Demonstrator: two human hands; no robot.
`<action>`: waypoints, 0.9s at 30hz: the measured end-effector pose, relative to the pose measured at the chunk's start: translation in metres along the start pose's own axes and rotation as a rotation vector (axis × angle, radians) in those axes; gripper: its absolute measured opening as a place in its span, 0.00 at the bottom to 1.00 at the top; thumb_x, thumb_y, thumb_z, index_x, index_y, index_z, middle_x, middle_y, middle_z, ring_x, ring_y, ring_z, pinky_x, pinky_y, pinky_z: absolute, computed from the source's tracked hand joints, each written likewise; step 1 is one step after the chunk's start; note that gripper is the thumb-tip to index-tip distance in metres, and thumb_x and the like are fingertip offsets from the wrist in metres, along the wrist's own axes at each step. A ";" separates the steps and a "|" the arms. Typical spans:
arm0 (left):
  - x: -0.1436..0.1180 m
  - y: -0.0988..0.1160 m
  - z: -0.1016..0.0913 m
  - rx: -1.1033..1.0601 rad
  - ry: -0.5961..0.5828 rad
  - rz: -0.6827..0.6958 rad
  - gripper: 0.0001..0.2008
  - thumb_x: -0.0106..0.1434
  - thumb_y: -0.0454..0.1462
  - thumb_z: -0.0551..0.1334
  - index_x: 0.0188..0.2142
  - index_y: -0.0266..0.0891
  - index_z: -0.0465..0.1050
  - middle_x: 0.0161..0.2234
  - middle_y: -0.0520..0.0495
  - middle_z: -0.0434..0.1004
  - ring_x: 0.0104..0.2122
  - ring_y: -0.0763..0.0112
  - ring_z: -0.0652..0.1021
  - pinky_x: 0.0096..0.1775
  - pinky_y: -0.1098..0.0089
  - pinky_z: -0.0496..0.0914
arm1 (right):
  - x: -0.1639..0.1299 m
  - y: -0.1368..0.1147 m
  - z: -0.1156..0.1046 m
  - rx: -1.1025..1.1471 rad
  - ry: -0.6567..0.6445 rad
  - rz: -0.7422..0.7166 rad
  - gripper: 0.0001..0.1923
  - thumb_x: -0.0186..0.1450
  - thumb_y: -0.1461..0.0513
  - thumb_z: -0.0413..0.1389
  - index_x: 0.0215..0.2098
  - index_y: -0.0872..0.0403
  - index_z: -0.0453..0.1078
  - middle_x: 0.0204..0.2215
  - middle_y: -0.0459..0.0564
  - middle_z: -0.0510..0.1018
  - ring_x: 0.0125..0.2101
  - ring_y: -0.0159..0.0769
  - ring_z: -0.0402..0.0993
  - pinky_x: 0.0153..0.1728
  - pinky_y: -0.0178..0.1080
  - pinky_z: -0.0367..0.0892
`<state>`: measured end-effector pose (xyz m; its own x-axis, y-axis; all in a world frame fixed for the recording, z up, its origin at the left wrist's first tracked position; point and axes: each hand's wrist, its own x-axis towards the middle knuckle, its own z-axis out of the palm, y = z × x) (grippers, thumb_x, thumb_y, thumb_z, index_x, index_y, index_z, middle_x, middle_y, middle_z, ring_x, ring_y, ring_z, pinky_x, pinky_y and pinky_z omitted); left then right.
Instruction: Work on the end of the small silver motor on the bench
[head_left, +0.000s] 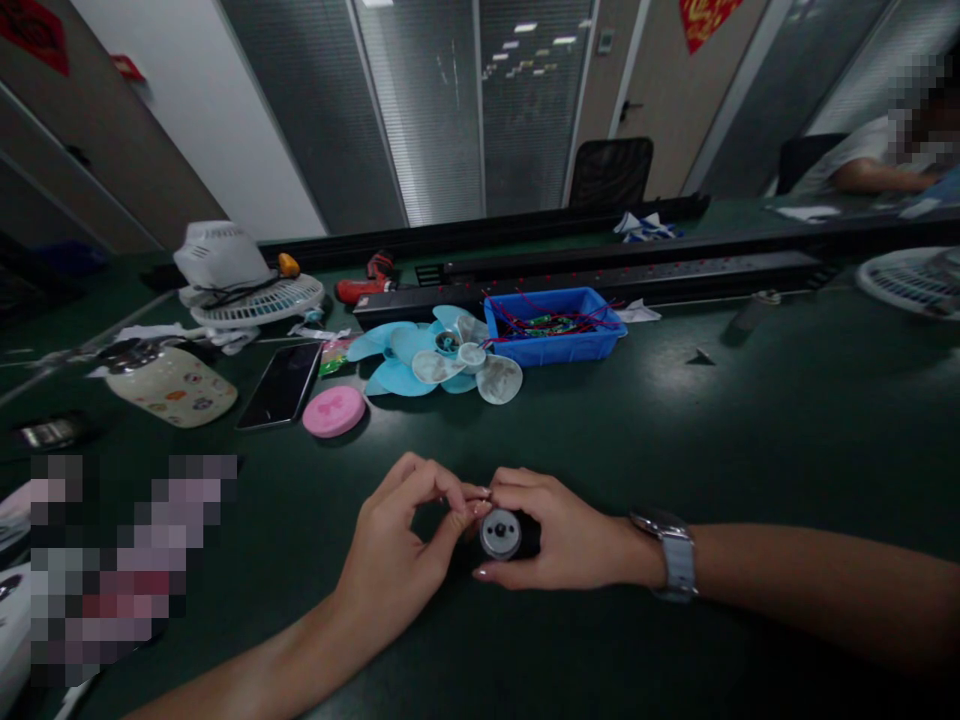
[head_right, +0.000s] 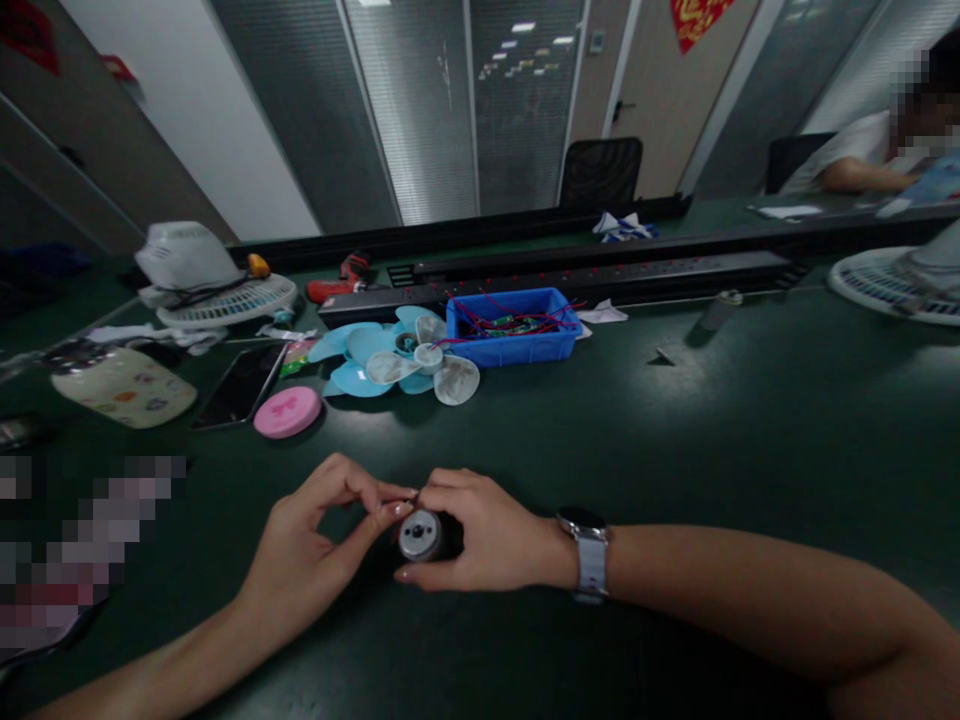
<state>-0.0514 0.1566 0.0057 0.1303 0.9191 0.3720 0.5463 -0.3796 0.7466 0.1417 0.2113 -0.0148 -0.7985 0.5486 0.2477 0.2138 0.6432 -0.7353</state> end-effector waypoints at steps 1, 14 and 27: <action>0.000 0.002 0.000 0.002 0.005 0.015 0.09 0.60 0.27 0.62 0.28 0.40 0.67 0.29 0.52 0.72 0.33 0.71 0.79 0.33 0.71 0.73 | 0.000 0.000 0.001 -0.002 0.003 -0.004 0.17 0.56 0.55 0.66 0.38 0.57 0.72 0.32 0.46 0.70 0.32 0.31 0.67 0.33 0.34 0.62; -0.004 0.015 0.000 0.040 0.024 0.275 0.13 0.57 0.21 0.60 0.26 0.39 0.66 0.29 0.52 0.81 0.27 0.74 0.73 0.28 0.74 0.69 | -0.002 0.000 0.001 0.020 0.025 -0.011 0.15 0.56 0.57 0.66 0.36 0.56 0.70 0.33 0.45 0.71 0.33 0.31 0.69 0.35 0.35 0.64; -0.015 0.008 -0.004 0.361 -0.020 0.803 0.09 0.60 0.26 0.59 0.26 0.38 0.69 0.38 0.43 0.84 0.24 0.70 0.73 0.23 0.67 0.65 | -0.002 -0.001 -0.001 0.042 -0.006 -0.037 0.15 0.56 0.61 0.65 0.40 0.55 0.72 0.35 0.46 0.74 0.35 0.32 0.70 0.38 0.36 0.64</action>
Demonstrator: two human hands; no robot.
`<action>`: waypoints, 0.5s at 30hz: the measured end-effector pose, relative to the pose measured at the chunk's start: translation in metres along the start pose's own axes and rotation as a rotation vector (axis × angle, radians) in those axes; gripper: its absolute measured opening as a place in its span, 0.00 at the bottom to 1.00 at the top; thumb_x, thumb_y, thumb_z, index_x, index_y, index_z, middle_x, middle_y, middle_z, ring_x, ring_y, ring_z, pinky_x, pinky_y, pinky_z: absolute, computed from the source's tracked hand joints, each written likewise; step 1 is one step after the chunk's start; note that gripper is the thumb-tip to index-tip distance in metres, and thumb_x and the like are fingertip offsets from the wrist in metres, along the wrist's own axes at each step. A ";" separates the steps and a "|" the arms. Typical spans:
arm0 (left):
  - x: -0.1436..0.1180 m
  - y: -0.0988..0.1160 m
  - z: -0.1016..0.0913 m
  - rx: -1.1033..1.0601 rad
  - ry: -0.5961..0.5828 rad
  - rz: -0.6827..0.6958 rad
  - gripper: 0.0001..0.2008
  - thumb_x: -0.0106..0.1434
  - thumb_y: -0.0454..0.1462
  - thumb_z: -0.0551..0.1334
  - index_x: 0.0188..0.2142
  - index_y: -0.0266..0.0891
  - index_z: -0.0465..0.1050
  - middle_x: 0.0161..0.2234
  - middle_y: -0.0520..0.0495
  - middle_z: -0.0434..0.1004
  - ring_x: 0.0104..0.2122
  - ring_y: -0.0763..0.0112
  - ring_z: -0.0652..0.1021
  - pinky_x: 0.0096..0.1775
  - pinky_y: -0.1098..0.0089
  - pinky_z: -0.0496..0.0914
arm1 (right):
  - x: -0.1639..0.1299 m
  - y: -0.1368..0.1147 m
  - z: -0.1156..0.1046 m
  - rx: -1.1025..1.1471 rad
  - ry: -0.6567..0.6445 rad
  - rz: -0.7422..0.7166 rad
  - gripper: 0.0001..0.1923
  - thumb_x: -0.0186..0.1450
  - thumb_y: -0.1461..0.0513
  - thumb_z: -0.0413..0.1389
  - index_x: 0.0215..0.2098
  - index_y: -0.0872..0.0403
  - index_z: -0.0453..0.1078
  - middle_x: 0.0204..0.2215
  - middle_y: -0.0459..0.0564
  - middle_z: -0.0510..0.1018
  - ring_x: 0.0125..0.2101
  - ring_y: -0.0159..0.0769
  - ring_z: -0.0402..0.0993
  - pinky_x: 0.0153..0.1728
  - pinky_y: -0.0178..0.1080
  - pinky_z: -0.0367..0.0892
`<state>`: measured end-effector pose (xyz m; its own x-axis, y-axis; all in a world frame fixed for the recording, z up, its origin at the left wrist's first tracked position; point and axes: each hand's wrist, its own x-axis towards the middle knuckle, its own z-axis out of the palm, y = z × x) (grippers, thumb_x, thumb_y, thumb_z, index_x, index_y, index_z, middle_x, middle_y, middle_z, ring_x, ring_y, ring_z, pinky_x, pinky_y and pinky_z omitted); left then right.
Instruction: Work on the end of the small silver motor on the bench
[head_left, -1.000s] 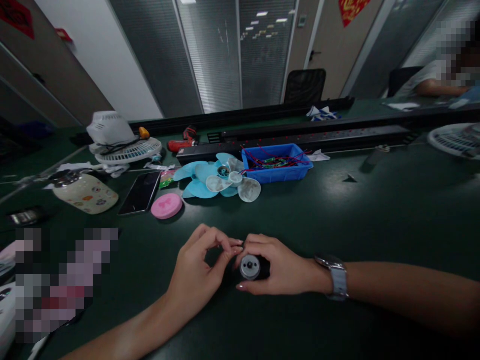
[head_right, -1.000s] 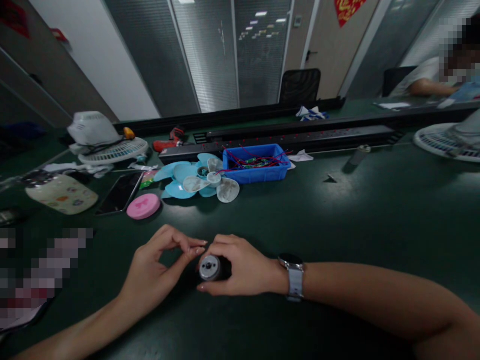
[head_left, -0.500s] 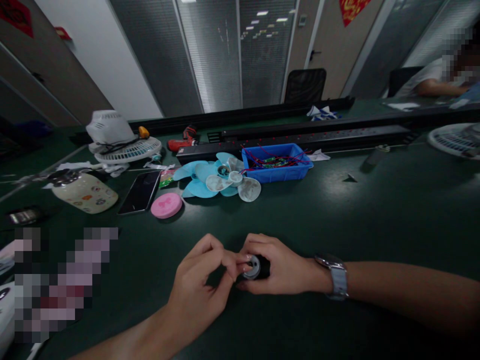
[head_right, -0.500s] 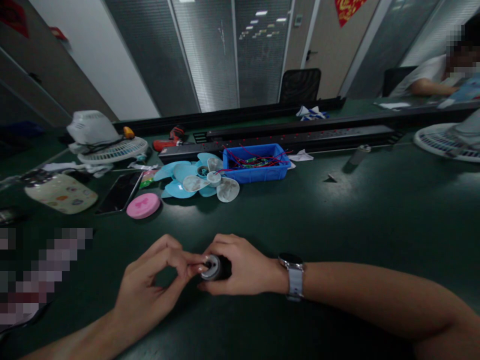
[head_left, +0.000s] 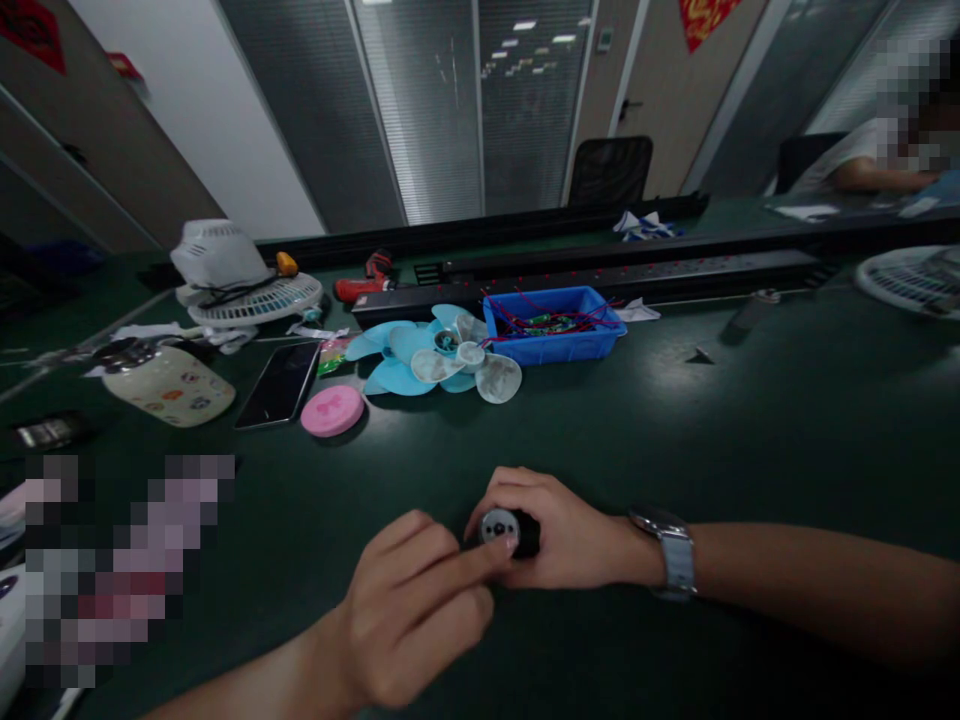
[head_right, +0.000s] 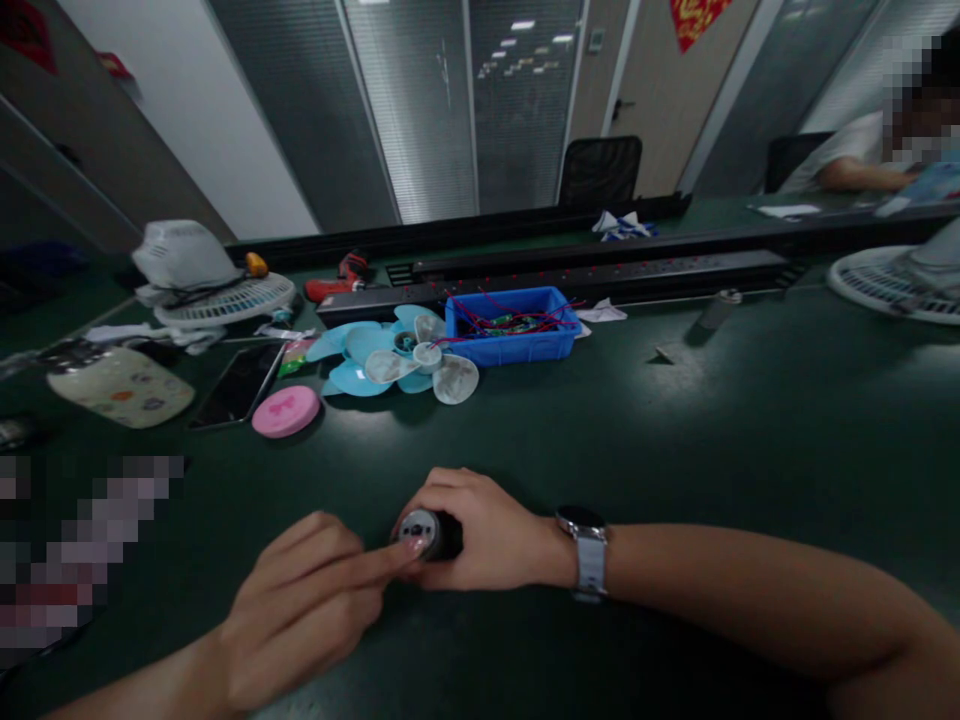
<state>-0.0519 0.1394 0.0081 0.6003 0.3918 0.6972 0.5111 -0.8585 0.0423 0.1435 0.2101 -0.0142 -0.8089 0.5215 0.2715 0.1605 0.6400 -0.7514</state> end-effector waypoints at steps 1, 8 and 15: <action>-0.001 0.000 -0.001 0.056 -0.022 0.087 0.10 0.61 0.27 0.58 0.25 0.38 0.70 0.38 0.43 0.84 0.24 0.69 0.74 0.22 0.67 0.65 | 0.000 0.000 0.000 0.001 -0.005 -0.002 0.15 0.56 0.61 0.65 0.41 0.54 0.72 0.36 0.46 0.74 0.36 0.32 0.70 0.39 0.36 0.64; -0.002 0.001 -0.003 0.156 -0.074 0.177 0.11 0.62 0.28 0.58 0.25 0.38 0.71 0.40 0.38 0.83 0.25 0.69 0.76 0.23 0.67 0.67 | 0.000 0.001 -0.001 0.003 -0.014 0.004 0.15 0.57 0.61 0.65 0.41 0.53 0.72 0.36 0.46 0.74 0.37 0.33 0.71 0.40 0.36 0.64; 0.006 -0.003 0.000 -0.002 0.008 -0.039 0.08 0.59 0.25 0.59 0.26 0.35 0.69 0.39 0.39 0.84 0.21 0.70 0.75 0.23 0.67 0.62 | 0.000 0.000 0.001 0.004 0.017 0.000 0.13 0.57 0.61 0.64 0.40 0.54 0.71 0.35 0.46 0.74 0.35 0.32 0.71 0.38 0.36 0.65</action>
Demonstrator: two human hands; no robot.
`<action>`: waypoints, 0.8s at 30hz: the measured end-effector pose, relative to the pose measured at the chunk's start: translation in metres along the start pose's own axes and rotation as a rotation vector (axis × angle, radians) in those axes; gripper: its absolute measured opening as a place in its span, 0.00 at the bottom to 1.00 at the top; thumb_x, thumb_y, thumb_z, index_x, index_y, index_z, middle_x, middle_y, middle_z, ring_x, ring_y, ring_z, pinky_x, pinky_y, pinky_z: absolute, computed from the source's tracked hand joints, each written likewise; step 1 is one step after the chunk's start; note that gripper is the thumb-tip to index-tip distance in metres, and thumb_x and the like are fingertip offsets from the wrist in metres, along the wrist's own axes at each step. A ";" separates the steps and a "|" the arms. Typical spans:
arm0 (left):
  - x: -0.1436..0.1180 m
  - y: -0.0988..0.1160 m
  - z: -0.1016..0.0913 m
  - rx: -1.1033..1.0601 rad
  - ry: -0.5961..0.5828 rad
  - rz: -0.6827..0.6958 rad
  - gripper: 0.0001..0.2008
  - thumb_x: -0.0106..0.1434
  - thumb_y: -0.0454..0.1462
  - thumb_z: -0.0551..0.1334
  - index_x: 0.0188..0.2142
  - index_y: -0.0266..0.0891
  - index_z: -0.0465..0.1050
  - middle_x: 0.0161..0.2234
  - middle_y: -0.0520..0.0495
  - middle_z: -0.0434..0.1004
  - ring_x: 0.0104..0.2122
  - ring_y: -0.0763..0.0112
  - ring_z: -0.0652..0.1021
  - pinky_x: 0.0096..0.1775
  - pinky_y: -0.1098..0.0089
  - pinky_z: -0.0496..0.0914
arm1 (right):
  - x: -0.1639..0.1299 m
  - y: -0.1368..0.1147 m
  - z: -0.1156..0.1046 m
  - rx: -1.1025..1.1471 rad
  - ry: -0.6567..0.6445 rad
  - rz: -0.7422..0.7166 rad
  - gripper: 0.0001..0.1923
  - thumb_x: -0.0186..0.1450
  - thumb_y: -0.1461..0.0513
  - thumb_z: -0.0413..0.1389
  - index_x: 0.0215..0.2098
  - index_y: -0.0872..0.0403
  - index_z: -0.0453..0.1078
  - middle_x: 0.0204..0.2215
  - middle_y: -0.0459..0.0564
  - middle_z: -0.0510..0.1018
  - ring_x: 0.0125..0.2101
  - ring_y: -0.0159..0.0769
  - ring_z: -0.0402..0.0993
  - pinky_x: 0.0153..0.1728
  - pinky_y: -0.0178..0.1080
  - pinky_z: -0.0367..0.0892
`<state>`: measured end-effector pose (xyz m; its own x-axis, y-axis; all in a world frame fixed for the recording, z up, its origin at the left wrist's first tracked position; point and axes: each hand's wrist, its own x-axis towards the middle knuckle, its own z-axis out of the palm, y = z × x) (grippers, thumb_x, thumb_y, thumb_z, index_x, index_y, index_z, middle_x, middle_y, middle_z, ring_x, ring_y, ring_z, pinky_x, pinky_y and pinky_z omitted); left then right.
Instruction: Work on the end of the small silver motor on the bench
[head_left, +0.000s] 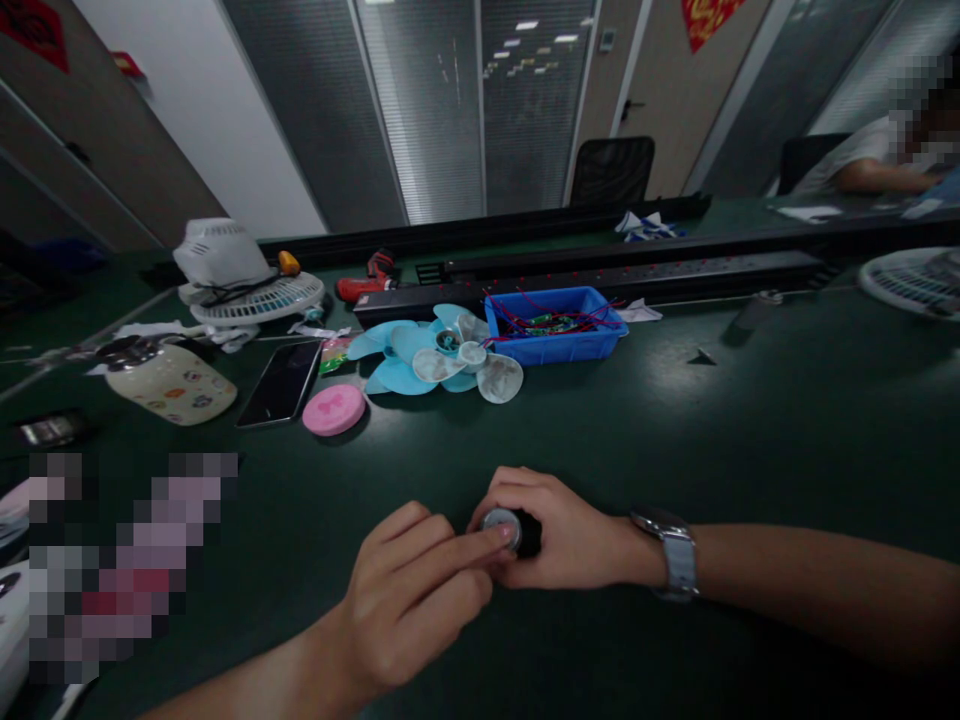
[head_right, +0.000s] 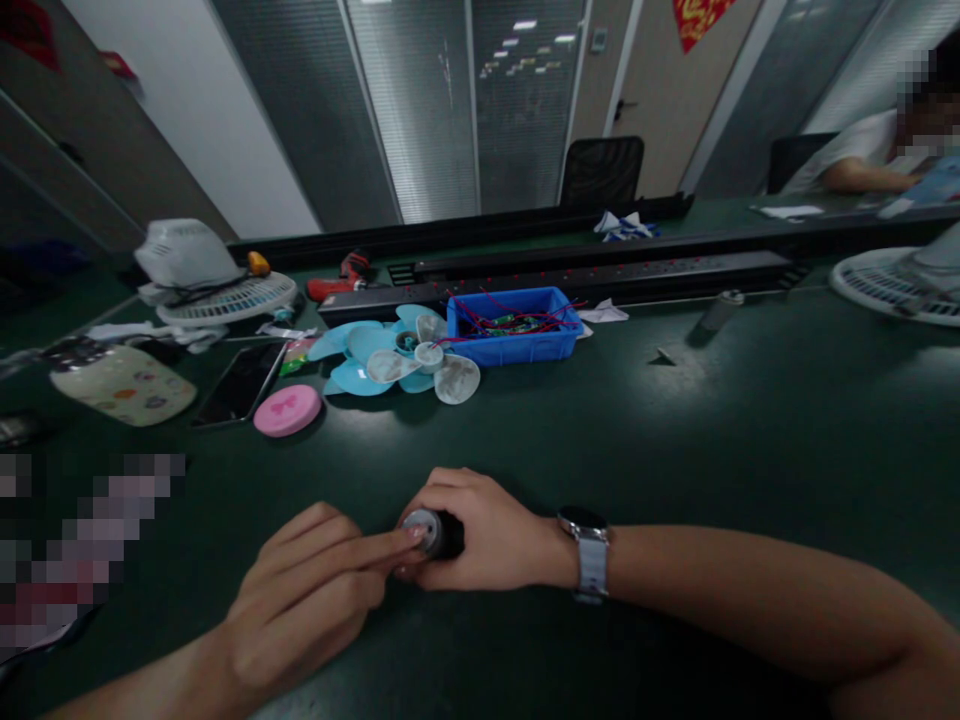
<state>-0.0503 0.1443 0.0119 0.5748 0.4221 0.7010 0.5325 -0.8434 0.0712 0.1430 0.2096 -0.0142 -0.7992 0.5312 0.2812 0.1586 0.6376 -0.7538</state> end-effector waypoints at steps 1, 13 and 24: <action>0.000 0.000 0.000 -0.011 0.009 -0.021 0.08 0.58 0.24 0.59 0.26 0.35 0.69 0.39 0.40 0.84 0.22 0.70 0.74 0.23 0.67 0.62 | 0.000 0.000 0.000 -0.001 0.002 -0.002 0.13 0.57 0.61 0.64 0.39 0.54 0.71 0.35 0.46 0.74 0.35 0.32 0.70 0.38 0.36 0.65; -0.003 0.000 0.001 -0.038 0.009 -0.028 0.08 0.60 0.25 0.58 0.27 0.36 0.69 0.40 0.41 0.84 0.23 0.70 0.75 0.25 0.68 0.63 | 0.001 0.000 0.001 -0.008 0.005 -0.004 0.14 0.56 0.62 0.64 0.40 0.53 0.71 0.35 0.46 0.74 0.35 0.32 0.71 0.38 0.36 0.65; -0.004 0.001 0.001 -0.001 0.020 -0.033 0.08 0.60 0.26 0.59 0.28 0.37 0.69 0.41 0.41 0.84 0.24 0.71 0.76 0.25 0.68 0.64 | 0.001 -0.001 0.000 -0.013 0.015 -0.012 0.13 0.56 0.61 0.64 0.39 0.55 0.71 0.34 0.46 0.74 0.34 0.31 0.70 0.37 0.35 0.65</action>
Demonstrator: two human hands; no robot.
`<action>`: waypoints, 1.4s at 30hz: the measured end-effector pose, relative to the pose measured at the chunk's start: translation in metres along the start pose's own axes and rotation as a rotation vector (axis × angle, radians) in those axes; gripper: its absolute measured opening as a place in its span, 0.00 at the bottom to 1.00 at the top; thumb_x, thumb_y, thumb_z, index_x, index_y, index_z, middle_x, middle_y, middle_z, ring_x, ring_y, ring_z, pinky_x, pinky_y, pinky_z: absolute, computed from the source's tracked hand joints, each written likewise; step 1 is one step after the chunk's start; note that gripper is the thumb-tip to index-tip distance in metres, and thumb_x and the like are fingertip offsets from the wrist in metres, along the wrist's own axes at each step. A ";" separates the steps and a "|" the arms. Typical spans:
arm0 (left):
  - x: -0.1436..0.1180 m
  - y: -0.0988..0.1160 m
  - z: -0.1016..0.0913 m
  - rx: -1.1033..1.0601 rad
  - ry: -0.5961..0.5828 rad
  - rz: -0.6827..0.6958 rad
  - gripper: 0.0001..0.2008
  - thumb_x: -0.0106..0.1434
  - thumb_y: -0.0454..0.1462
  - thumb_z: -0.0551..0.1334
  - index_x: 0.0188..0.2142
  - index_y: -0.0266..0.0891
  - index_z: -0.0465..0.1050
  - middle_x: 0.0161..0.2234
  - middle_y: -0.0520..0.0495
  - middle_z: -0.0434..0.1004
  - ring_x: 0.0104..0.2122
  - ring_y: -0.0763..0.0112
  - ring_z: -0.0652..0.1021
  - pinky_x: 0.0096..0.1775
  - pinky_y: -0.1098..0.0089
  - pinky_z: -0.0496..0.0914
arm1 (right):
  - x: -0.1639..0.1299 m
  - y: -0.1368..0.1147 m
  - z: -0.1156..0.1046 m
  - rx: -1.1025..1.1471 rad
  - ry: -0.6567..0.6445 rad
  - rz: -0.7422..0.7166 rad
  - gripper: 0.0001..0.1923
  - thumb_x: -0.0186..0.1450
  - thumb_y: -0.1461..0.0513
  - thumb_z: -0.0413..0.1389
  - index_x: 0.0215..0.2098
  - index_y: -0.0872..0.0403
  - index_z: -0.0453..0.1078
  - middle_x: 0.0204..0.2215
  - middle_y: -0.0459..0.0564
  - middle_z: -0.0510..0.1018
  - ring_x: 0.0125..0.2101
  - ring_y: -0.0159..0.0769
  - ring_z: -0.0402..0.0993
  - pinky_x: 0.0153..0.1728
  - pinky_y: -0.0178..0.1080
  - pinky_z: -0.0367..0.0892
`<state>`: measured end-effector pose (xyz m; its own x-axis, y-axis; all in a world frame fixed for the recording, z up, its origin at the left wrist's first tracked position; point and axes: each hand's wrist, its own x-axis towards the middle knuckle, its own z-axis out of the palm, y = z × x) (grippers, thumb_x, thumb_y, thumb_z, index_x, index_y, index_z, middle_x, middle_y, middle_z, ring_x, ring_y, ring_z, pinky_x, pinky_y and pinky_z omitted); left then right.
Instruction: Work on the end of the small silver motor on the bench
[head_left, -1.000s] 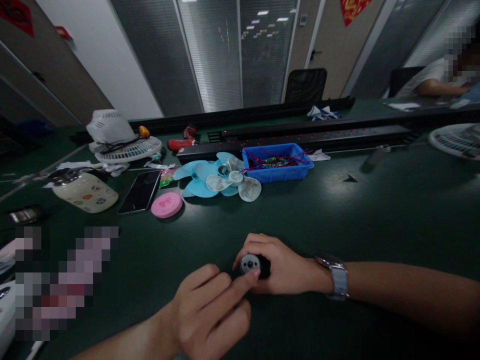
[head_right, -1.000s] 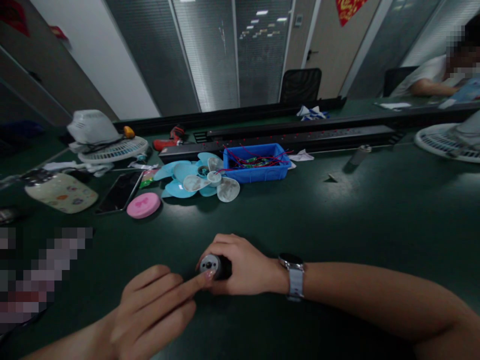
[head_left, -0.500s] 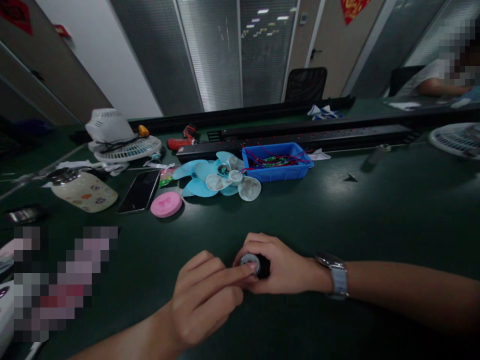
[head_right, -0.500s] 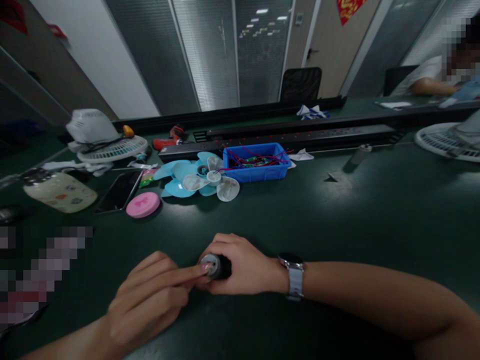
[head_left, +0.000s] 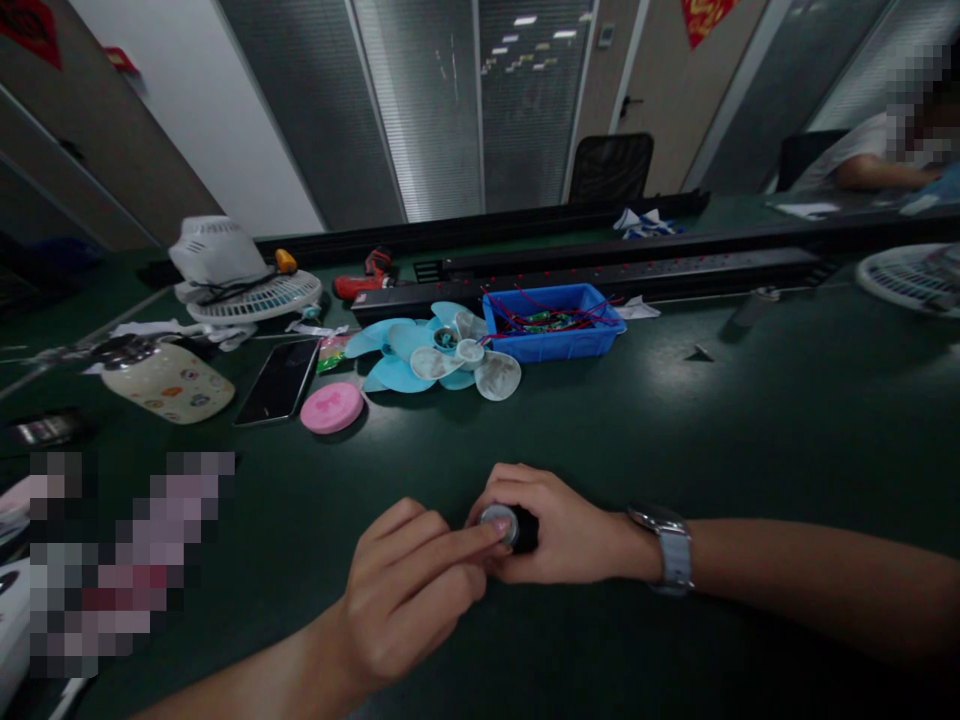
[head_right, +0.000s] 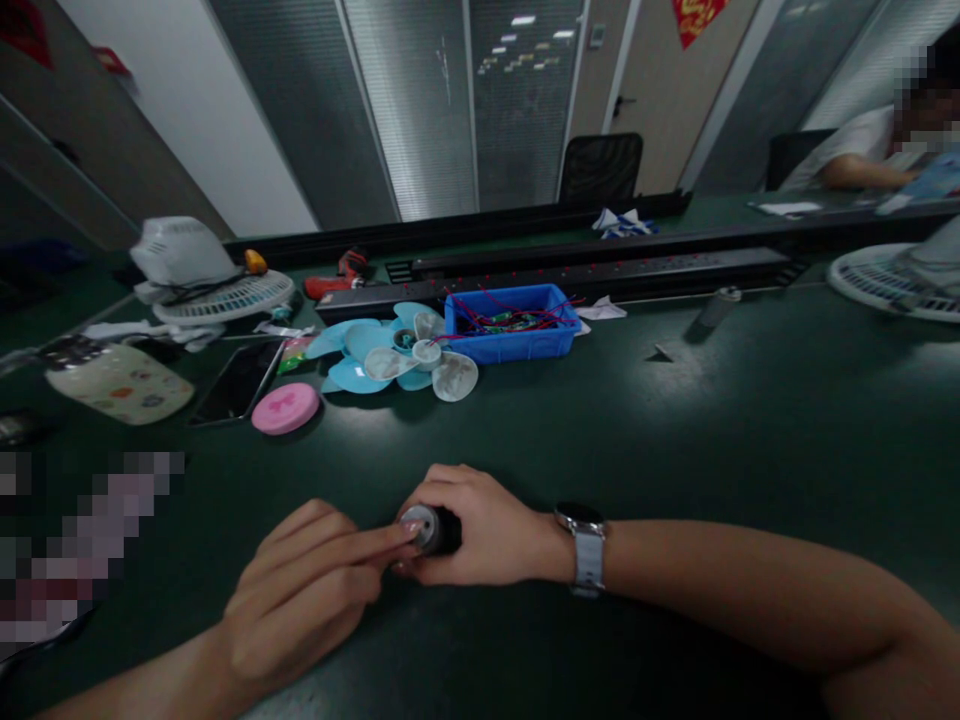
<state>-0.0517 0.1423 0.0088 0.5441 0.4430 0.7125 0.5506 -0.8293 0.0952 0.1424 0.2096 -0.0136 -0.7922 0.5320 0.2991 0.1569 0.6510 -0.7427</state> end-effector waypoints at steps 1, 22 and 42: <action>0.000 0.000 0.000 0.002 0.001 0.003 0.08 0.60 0.25 0.58 0.27 0.37 0.68 0.41 0.41 0.84 0.24 0.71 0.76 0.25 0.68 0.64 | 0.000 0.000 0.000 0.001 -0.002 0.002 0.13 0.56 0.61 0.64 0.39 0.55 0.72 0.34 0.46 0.74 0.34 0.31 0.70 0.37 0.35 0.65; -0.002 -0.002 0.007 -0.192 0.052 -0.159 0.12 0.55 0.19 0.59 0.29 0.35 0.70 0.39 0.41 0.83 0.25 0.73 0.75 0.28 0.69 0.62 | 0.000 0.003 0.002 0.015 0.013 0.015 0.12 0.56 0.60 0.65 0.36 0.55 0.70 0.32 0.44 0.72 0.33 0.30 0.68 0.36 0.34 0.63; 0.003 -0.002 0.006 -0.278 -0.009 -0.361 0.11 0.59 0.21 0.57 0.30 0.39 0.66 0.35 0.49 0.83 0.32 0.74 0.81 0.35 0.72 0.68 | 0.000 0.001 0.001 -0.006 0.000 0.039 0.13 0.55 0.59 0.66 0.35 0.57 0.70 0.31 0.45 0.70 0.32 0.30 0.67 0.34 0.34 0.62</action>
<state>-0.0469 0.1472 0.0068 0.3541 0.7226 0.5937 0.5162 -0.6804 0.5203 0.1422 0.2095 -0.0156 -0.7854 0.5570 0.2698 0.1912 0.6331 -0.7501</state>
